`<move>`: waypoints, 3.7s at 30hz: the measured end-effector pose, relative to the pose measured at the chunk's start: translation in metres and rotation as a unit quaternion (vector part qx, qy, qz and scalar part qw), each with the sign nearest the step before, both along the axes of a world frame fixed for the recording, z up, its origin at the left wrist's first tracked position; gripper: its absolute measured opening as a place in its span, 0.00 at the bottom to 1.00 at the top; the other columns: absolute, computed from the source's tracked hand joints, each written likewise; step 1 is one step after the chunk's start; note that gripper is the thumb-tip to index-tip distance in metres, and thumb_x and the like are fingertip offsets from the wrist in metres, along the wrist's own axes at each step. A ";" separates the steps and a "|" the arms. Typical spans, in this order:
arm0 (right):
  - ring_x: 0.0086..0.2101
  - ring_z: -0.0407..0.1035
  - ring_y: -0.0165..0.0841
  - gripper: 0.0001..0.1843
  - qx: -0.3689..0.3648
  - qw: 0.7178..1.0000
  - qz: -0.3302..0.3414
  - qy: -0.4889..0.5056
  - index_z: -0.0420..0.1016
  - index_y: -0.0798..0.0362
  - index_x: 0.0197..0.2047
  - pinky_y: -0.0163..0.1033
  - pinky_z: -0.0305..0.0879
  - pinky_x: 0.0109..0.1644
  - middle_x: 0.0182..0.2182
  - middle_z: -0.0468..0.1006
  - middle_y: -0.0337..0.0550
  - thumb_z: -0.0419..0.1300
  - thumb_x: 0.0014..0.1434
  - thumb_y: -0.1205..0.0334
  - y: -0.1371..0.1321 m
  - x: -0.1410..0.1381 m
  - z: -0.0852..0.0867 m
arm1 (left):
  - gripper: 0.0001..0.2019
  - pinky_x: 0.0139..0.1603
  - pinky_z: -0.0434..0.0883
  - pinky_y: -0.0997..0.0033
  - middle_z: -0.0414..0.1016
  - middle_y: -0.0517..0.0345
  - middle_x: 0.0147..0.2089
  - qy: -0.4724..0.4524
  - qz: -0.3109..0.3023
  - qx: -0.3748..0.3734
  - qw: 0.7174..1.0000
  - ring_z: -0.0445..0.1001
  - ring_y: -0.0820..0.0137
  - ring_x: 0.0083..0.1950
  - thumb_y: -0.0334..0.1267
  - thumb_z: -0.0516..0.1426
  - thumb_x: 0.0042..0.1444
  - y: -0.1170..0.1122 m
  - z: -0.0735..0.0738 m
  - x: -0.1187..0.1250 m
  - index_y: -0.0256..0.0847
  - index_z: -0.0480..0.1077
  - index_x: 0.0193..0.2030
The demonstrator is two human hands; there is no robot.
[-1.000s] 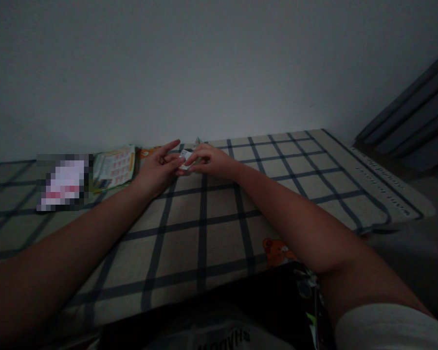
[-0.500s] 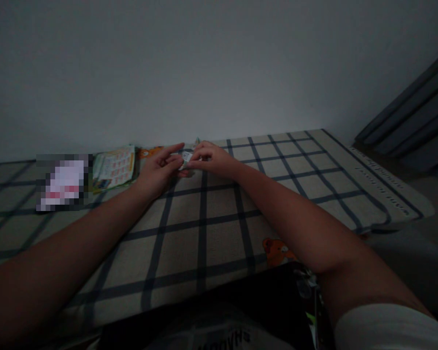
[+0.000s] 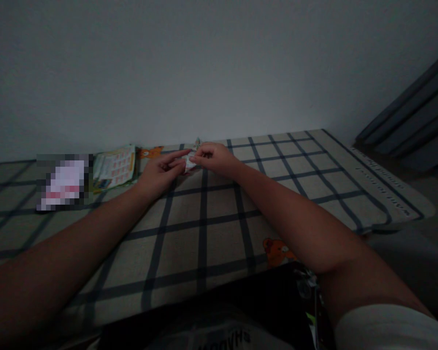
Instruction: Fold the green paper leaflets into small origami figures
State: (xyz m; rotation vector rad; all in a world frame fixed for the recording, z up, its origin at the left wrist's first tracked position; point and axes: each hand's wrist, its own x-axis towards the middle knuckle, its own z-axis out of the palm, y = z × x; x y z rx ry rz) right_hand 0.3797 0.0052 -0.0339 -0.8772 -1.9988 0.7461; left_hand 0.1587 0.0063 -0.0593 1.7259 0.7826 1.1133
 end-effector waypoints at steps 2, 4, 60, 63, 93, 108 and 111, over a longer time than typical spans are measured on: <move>0.31 0.64 0.30 0.23 -0.005 1.000 -0.001 -0.003 0.71 0.55 0.31 0.37 0.59 0.37 0.30 0.70 0.39 0.62 0.61 0.41 0.000 0.000 0.000 | 0.26 0.44 0.78 0.67 0.85 0.49 0.42 -0.008 0.013 0.007 1.000 0.81 0.66 0.39 0.51 0.67 0.57 0.000 0.001 0.000 0.41 0.79 0.60; 0.31 0.64 0.29 0.23 0.008 1.000 0.000 -0.012 0.70 0.54 0.30 0.37 0.58 0.37 0.29 0.70 0.39 0.62 0.61 0.42 0.001 0.000 0.000 | 0.26 0.43 0.77 0.68 0.85 0.51 0.39 -0.004 0.024 0.004 1.000 0.81 0.67 0.37 0.54 0.67 0.57 0.000 0.002 0.000 0.41 0.80 0.58; 0.27 0.70 0.28 0.16 -0.134 0.989 -0.025 0.057 0.77 0.56 0.37 0.33 0.68 0.32 0.28 0.78 0.40 0.65 0.62 0.49 -0.001 -0.003 0.002 | 0.17 0.51 0.77 0.62 0.86 0.50 0.40 0.021 0.117 -0.027 0.993 0.82 0.59 0.43 0.53 0.71 0.48 -0.001 0.007 0.003 0.42 0.86 0.38; 0.26 0.68 0.28 0.17 -0.133 0.990 -0.038 0.031 0.77 0.57 0.36 0.33 0.65 0.30 0.24 0.75 0.39 0.63 0.64 0.50 -0.002 -0.002 0.004 | 0.17 0.52 0.76 0.61 0.86 0.50 0.40 0.008 0.125 -0.023 0.992 0.82 0.60 0.43 0.52 0.71 0.49 0.000 0.007 0.004 0.42 0.85 0.38; 0.29 0.68 0.29 0.15 -0.048 0.998 -0.038 -0.005 0.76 0.57 0.30 0.36 0.63 0.36 0.25 0.75 0.40 0.61 0.60 0.53 0.001 0.000 0.002 | 0.20 0.49 0.76 0.62 0.86 0.49 0.40 -0.018 0.096 -0.072 0.993 0.81 0.61 0.41 0.54 0.73 0.45 0.003 0.002 0.005 0.41 0.85 0.38; 0.28 0.66 0.30 0.17 -0.062 0.997 -0.038 -0.012 0.77 0.56 0.34 0.36 0.60 0.34 0.25 0.74 0.39 0.62 0.60 0.49 -0.001 -0.001 0.002 | 0.14 0.45 0.74 0.62 0.83 0.51 0.33 -0.023 0.132 -0.042 0.990 0.79 0.62 0.37 0.49 0.71 0.48 0.000 0.009 0.004 0.40 0.83 0.33; 0.29 0.66 0.30 0.15 -0.052 0.998 -0.034 -0.027 0.74 0.56 0.32 0.36 0.60 0.35 0.25 0.74 0.40 0.61 0.61 0.52 -0.002 -0.001 0.004 | 0.14 0.44 0.73 0.64 0.83 0.52 0.33 -0.005 0.125 -0.040 0.991 0.78 0.63 0.36 0.49 0.71 0.48 0.000 0.007 0.003 0.41 0.83 0.33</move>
